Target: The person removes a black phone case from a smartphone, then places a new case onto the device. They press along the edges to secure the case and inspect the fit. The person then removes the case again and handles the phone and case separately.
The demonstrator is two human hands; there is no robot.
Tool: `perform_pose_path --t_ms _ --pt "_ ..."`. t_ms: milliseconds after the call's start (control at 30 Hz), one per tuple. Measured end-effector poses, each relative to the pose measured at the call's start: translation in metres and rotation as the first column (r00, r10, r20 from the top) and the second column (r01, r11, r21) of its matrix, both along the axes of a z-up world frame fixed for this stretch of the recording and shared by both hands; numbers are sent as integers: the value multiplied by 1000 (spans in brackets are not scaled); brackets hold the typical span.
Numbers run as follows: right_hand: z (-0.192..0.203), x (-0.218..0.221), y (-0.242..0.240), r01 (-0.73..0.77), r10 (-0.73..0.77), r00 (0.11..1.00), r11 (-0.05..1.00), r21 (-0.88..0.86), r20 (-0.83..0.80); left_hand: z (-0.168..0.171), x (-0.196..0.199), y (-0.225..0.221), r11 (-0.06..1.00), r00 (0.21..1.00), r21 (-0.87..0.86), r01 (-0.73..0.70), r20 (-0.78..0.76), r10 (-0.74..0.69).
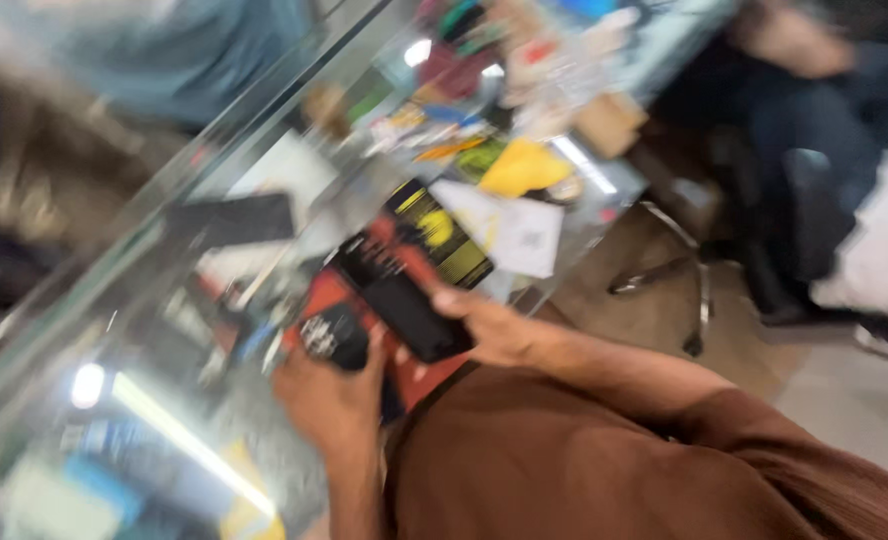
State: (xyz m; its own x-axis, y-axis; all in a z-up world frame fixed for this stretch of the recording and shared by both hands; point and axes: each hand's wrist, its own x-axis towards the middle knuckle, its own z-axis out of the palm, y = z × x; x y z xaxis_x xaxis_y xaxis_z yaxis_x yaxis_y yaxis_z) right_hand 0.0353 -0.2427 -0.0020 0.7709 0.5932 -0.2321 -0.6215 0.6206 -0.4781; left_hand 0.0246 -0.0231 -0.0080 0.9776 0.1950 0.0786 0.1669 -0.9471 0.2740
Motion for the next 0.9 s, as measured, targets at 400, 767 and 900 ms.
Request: perform_pose_path --t_ms 400,767,900 --pt "38 1 6 -5 178 936 868 -496 302 -7 -5 20 336 978 -924 -185 -139 156" --pt "63 7 18 54 379 832 671 -739 405 1 -23 22 -852 988 -524 -1 129 -81" --pt "66 7 31 218 528 673 528 -821 518 3 -25 10 -794 1000 -608 16 18 6"
